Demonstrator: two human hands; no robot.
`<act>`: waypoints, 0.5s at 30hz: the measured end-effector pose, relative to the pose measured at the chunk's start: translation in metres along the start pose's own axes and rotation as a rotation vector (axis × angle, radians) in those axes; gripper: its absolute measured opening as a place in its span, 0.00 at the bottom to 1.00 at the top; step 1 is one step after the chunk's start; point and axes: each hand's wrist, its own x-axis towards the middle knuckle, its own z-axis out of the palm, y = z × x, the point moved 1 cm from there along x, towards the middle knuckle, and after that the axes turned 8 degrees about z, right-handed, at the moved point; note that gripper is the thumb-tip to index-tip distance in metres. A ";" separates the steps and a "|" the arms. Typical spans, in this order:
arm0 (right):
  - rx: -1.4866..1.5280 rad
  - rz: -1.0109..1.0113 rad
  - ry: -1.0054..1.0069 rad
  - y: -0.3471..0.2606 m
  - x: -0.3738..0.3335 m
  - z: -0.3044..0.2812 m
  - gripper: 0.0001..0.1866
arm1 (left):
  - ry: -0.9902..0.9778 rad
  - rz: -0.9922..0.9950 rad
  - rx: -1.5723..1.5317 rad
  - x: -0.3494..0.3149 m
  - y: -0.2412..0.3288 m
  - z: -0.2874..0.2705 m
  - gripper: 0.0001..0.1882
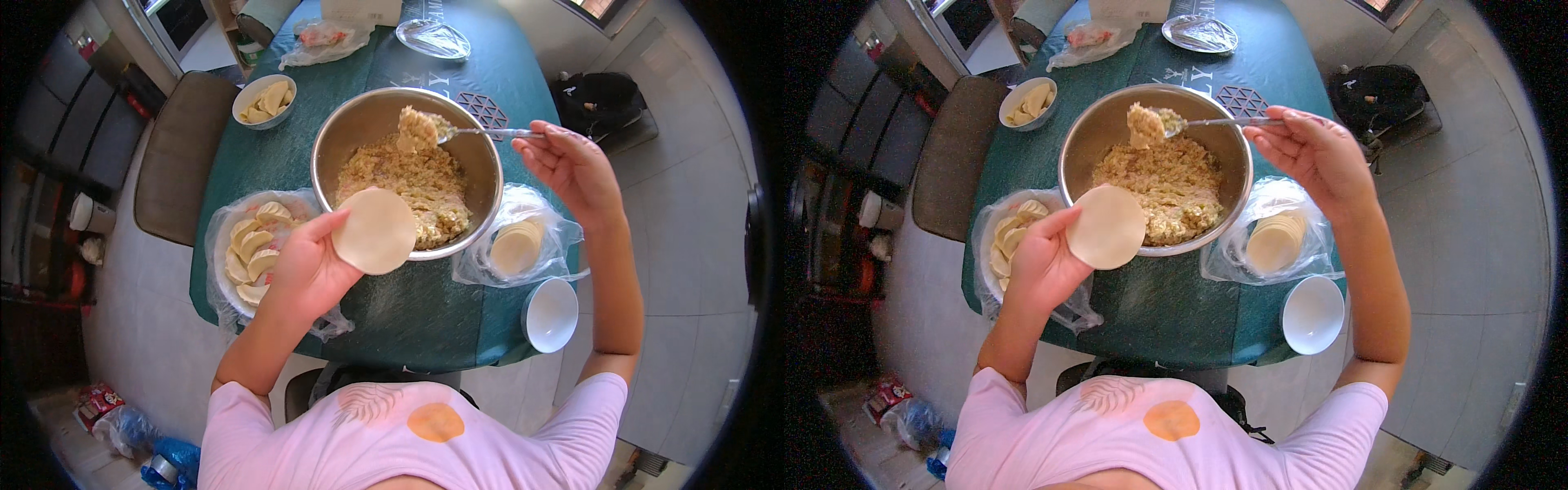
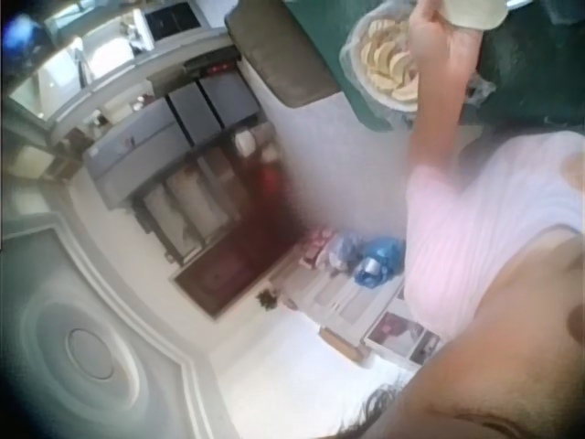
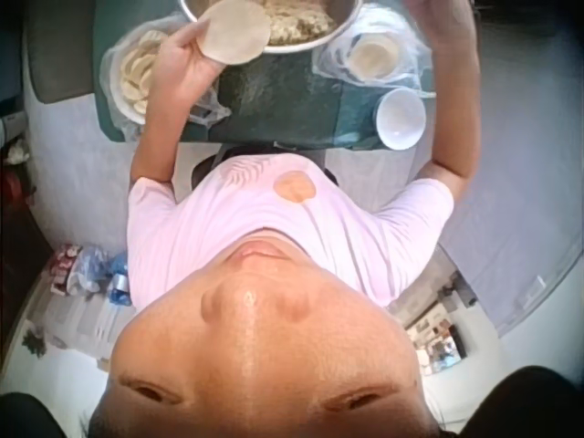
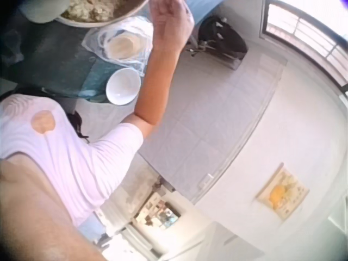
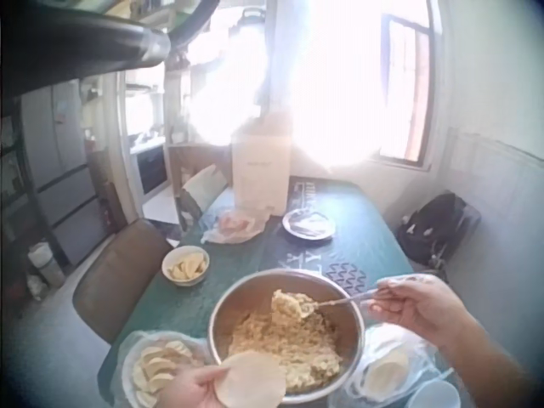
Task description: The person prepares dumplings by placing a spoonful of filling onto a round wrapper and folding it into a crescent shape. They repeat this process multiple times, placing the finished dumplings onto a plate on the table.
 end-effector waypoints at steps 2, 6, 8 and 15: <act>0.042 -0.025 -0.086 -0.014 -0.005 -0.002 0.14 | 0.029 0.052 0.051 0.011 -0.003 0.012 0.22; 0.072 -0.013 -0.173 -0.022 -0.015 0.001 0.14 | 0.026 0.065 0.046 0.032 -0.009 0.027 0.22; 0.095 0.029 -0.208 -0.016 -0.019 0.004 0.14 | -0.058 0.034 -0.033 0.033 -0.013 0.031 0.22; -0.094 -0.052 -0.018 0.000 -0.040 0.015 0.13 | -0.071 0.044 -0.133 0.028 -0.018 0.034 0.23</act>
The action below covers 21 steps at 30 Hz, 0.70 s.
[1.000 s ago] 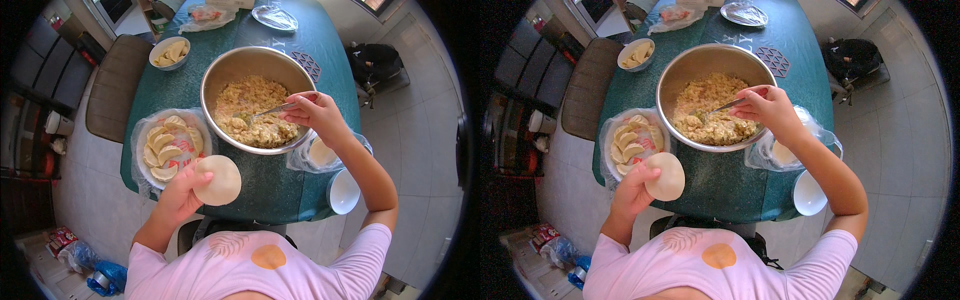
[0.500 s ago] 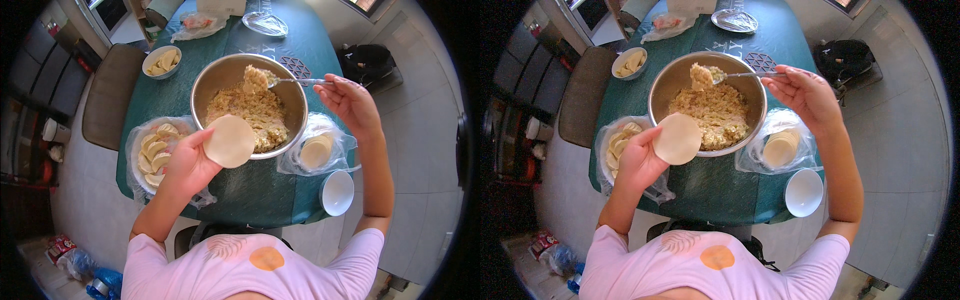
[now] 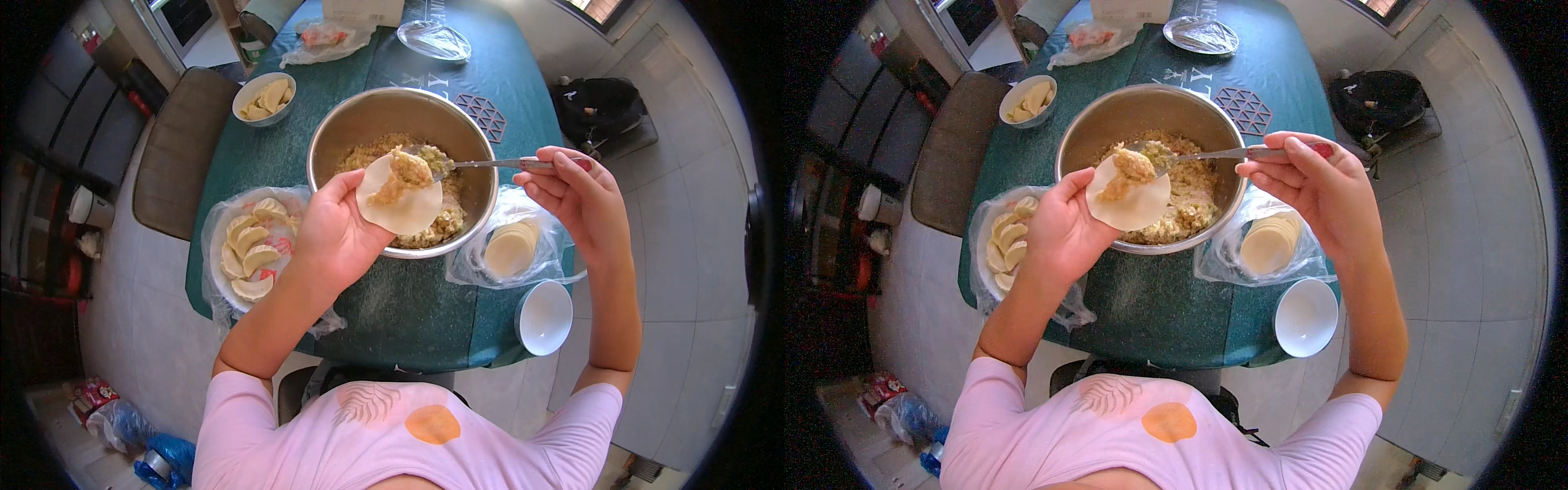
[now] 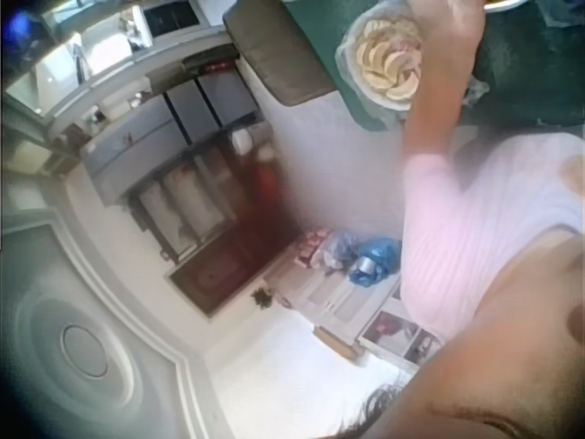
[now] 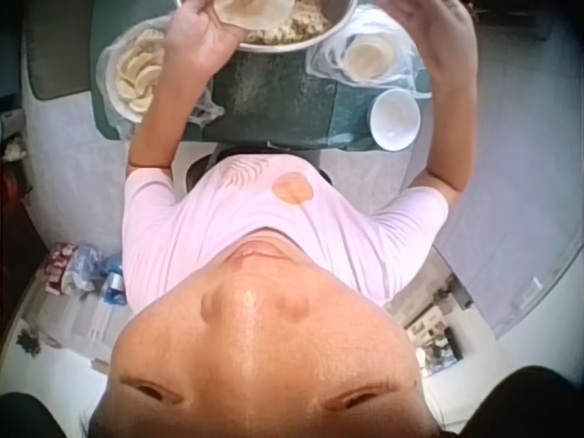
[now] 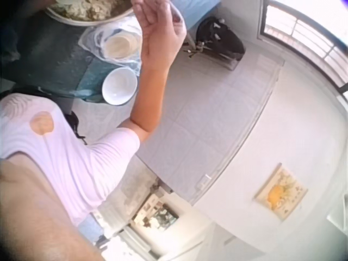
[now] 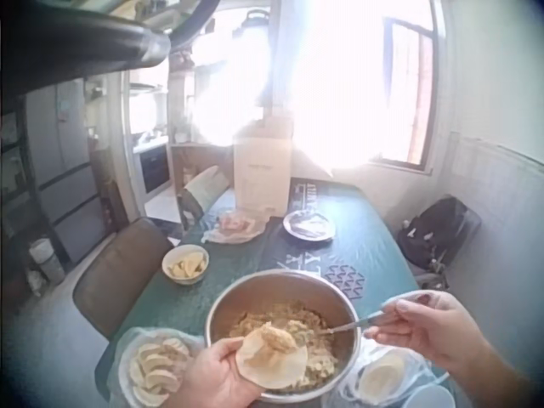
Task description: The person prepares dumplings by placing a spoonful of filling onto a round wrapper and folding it into a crescent shape. They repeat this process multiple times, placing the finished dumplings onto a plate on the table.
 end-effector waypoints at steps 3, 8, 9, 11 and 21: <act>-0.210 -0.180 -0.030 0.004 -0.013 0.009 0.11 | -0.038 -0.007 0.023 -0.001 0.001 -0.005 0.23; -1.088 -0.671 -0.183 -0.002 -0.049 0.041 0.10 | 0.034 -0.024 0.073 -0.005 -0.001 0.000 0.22; -1.163 -0.697 -0.226 0.000 -0.057 0.048 0.12 | 0.068 -0.016 0.101 -0.006 -0.003 0.002 0.22; -1.315 -0.856 -0.302 0.013 -0.064 0.051 0.14 | 0.068 -0.036 0.121 -0.005 -0.004 0.002 0.22; -1.053 -0.744 -0.217 0.005 -0.092 0.033 0.11 | -0.034 -0.189 0.092 -0.007 0.002 -0.012 0.22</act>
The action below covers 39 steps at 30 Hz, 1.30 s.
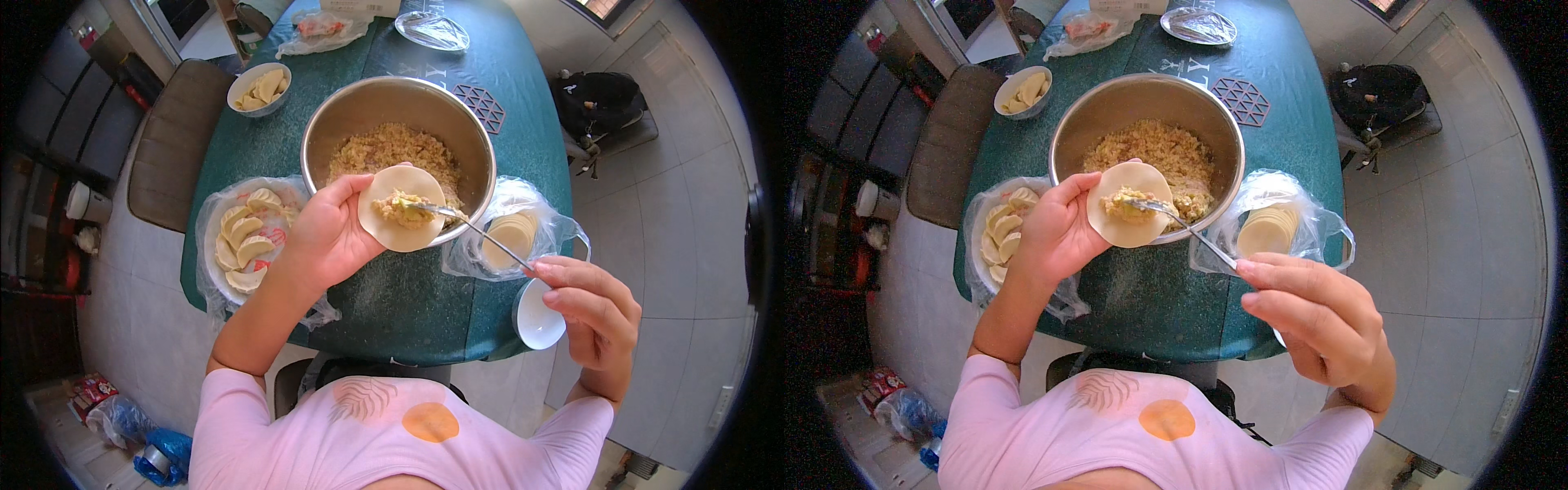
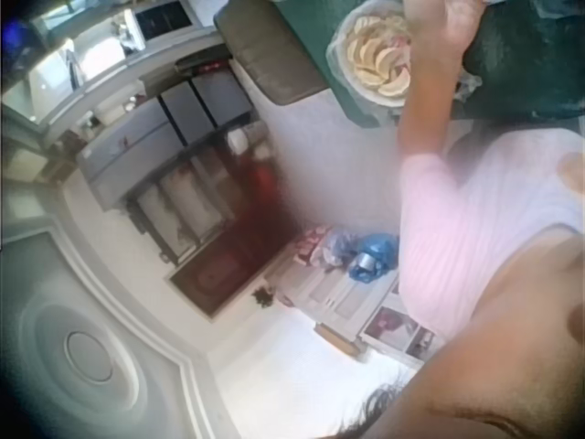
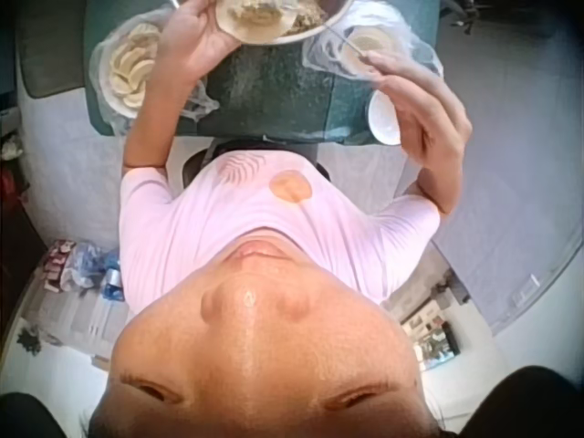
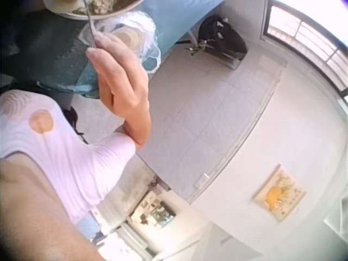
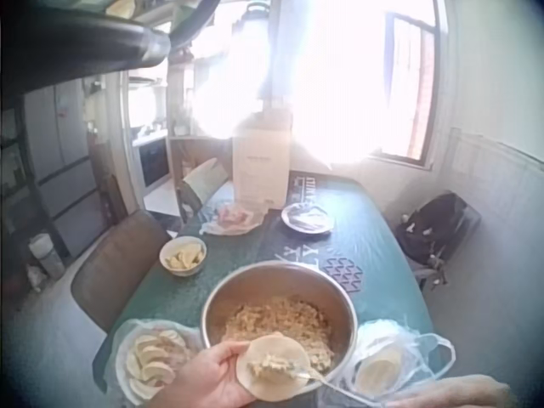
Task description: The person prepares dumplings by placing a spoonful of filling onto a round wrapper and folding it into a crescent shape. They repeat this process multiple times, placing the finished dumplings onto a plate on the table.
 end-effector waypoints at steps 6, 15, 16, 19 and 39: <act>-0.092 -0.039 -0.063 -0.003 0.004 0.007 0.11 | -0.110 -0.068 -0.016 0.001 -0.007 -0.005 0.23; -0.141 0.040 0.010 -0.009 -0.001 0.007 0.06 | 0.017 0.020 0.106 -0.005 -0.009 0.005 0.23; -0.158 0.054 0.040 -0.009 -0.001 0.009 0.04 | 0.007 0.011 0.095 -0.005 -0.010 0.004 0.23; -0.138 0.035 0.053 -0.009 -0.005 0.006 0.05 | -0.049 -0.014 0.040 -0.004 -0.007 -0.004 0.23; -0.088 0.184 0.089 0.092 0.044 0.066 0.07 | 0.078 0.349 0.150 -0.025 0.044 -0.009 0.23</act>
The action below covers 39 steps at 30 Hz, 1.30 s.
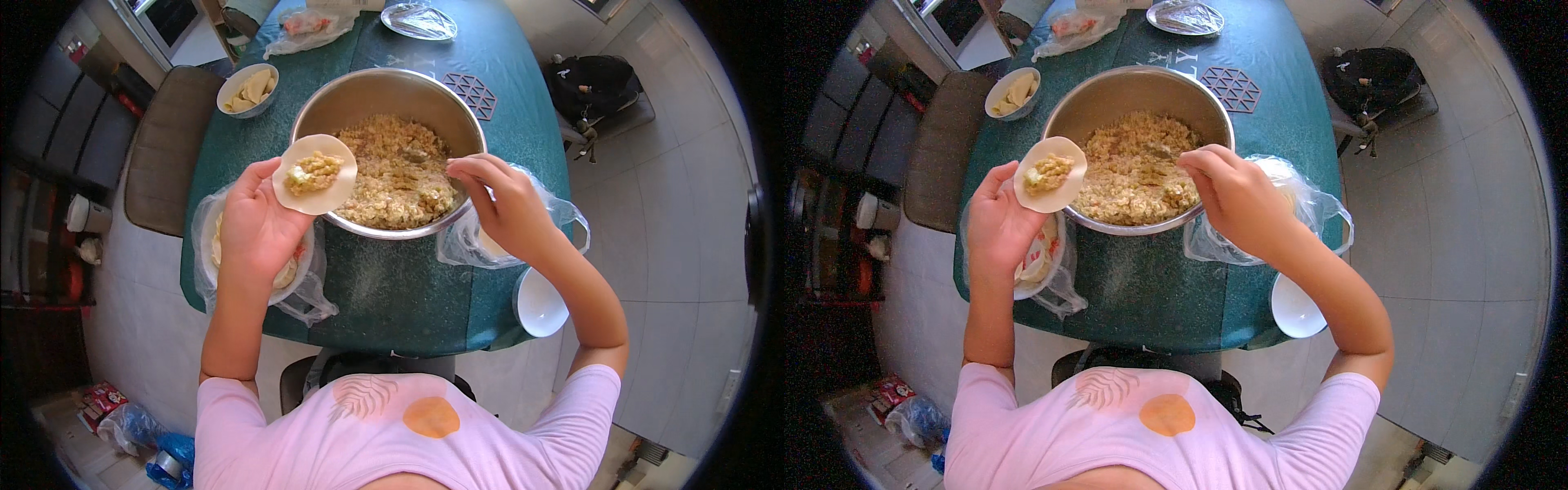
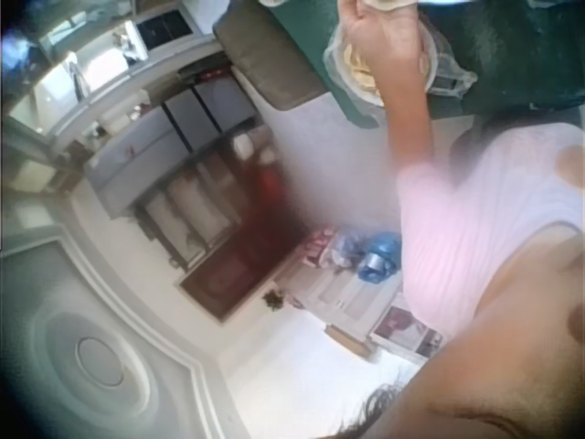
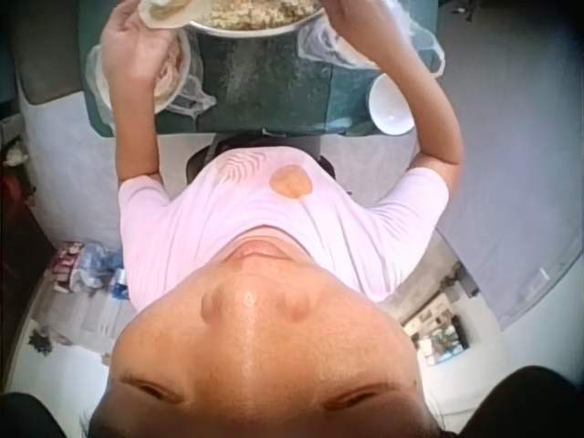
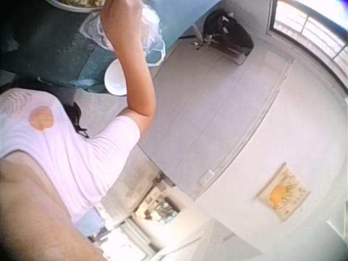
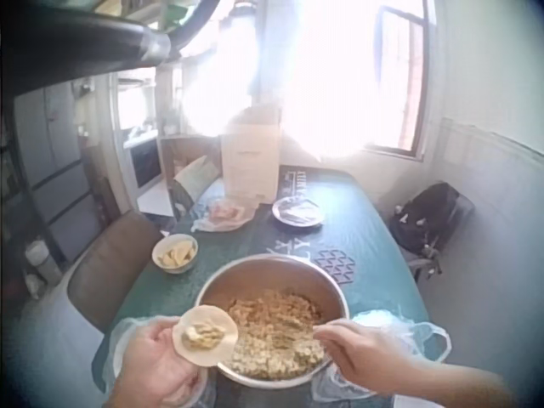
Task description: The person prepares dumplings by placing a spoonful of filling onto a round wrapper and folding it into a crescent shape. They repeat this process multiple times, placing the finished dumplings onto a plate on the table.
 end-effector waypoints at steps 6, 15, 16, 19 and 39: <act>0.100 0.034 -0.002 -0.017 0.001 0.006 0.06 | 0.049 -0.005 0.016 -0.001 0.013 -0.004 0.24; 0.627 0.555 0.060 0.011 0.011 0.004 0.10 | 0.028 -0.031 -0.065 0.004 0.009 -0.006 0.26; 0.678 0.646 0.054 0.018 0.015 0.001 0.11 | 0.045 -0.025 -0.054 0.003 0.008 -0.004 0.26; 0.804 0.868 0.050 0.036 0.016 -0.004 0.13 | 0.043 -0.032 -0.028 0.001 0.008 -0.001 0.26; -0.036 -0.429 -0.013 -0.059 -0.032 -0.037 0.14 | -0.230 -0.248 -0.050 0.014 -0.036 0.006 0.33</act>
